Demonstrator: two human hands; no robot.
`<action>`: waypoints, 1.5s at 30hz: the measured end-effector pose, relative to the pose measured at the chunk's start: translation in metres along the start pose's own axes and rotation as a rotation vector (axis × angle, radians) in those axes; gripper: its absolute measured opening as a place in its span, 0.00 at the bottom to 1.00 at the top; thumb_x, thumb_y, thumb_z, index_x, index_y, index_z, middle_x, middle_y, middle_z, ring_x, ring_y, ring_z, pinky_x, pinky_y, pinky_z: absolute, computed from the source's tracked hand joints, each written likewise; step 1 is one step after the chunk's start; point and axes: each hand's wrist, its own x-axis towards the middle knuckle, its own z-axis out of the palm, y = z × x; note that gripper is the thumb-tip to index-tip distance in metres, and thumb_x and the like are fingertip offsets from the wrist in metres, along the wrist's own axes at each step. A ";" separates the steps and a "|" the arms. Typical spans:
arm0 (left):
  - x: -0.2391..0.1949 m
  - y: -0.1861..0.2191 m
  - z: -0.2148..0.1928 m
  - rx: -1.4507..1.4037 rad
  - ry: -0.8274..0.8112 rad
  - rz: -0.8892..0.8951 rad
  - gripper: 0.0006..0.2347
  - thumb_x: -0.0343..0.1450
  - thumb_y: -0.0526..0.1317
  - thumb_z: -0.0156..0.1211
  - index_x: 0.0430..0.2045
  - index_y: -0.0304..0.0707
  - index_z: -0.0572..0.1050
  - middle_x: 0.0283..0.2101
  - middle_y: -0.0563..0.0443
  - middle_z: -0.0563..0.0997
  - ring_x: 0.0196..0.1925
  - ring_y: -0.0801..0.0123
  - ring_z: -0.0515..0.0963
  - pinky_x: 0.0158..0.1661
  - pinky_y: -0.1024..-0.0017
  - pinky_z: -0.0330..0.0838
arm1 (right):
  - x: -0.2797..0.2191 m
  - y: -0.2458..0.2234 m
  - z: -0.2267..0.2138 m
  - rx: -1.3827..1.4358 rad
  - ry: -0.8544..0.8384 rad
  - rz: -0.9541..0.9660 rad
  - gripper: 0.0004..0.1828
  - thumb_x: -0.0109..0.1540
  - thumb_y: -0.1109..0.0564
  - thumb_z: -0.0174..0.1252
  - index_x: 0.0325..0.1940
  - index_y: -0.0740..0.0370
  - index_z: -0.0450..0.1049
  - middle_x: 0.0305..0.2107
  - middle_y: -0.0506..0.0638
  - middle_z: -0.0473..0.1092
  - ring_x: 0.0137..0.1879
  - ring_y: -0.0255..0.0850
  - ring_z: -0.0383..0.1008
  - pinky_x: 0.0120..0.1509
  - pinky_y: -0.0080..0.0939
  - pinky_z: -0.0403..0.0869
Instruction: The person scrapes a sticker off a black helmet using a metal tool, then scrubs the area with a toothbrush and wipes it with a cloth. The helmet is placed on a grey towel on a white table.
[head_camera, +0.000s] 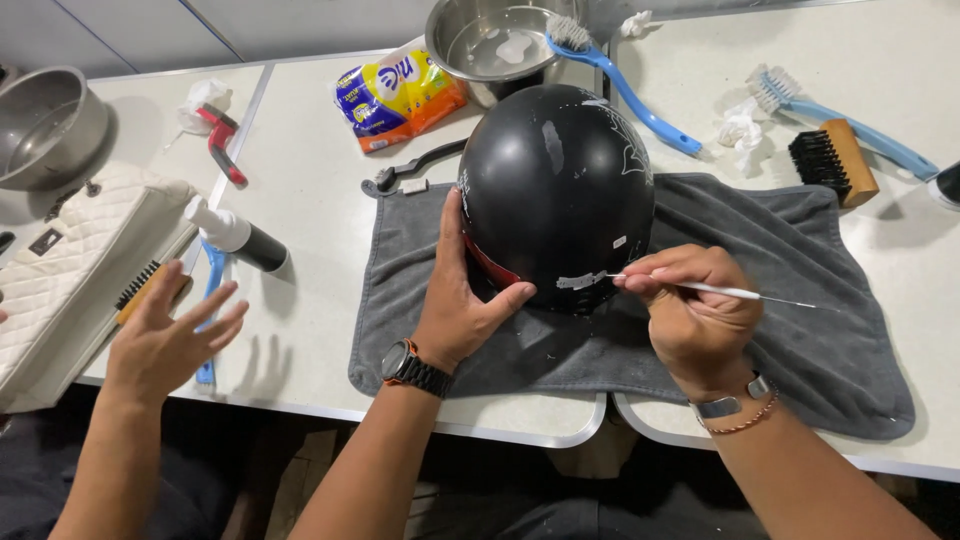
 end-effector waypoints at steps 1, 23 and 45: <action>0.001 0.000 0.000 -0.002 -0.003 0.003 0.55 0.58 0.53 0.78 0.76 0.40 0.43 0.77 0.33 0.48 0.78 0.46 0.53 0.73 0.56 0.48 | 0.002 -0.002 0.000 -0.003 0.002 -0.002 0.15 0.58 0.74 0.68 0.30 0.69 0.66 0.30 0.68 0.75 0.36 0.53 0.82 0.37 0.43 0.81; -0.001 -0.002 0.001 -0.006 0.002 0.018 0.55 0.58 0.51 0.79 0.76 0.42 0.43 0.77 0.36 0.49 0.78 0.48 0.52 0.73 0.58 0.48 | 0.004 -0.004 0.000 -0.047 0.023 -0.073 0.16 0.57 0.75 0.69 0.29 0.69 0.65 0.29 0.68 0.74 0.32 0.51 0.80 0.34 0.41 0.79; -0.001 -0.002 0.003 -0.010 0.011 0.027 0.54 0.58 0.51 0.79 0.76 0.41 0.43 0.77 0.35 0.50 0.77 0.47 0.54 0.73 0.57 0.49 | 0.004 -0.008 0.002 -0.050 0.003 -0.058 0.15 0.59 0.74 0.67 0.30 0.68 0.66 0.29 0.66 0.75 0.32 0.49 0.80 0.36 0.40 0.79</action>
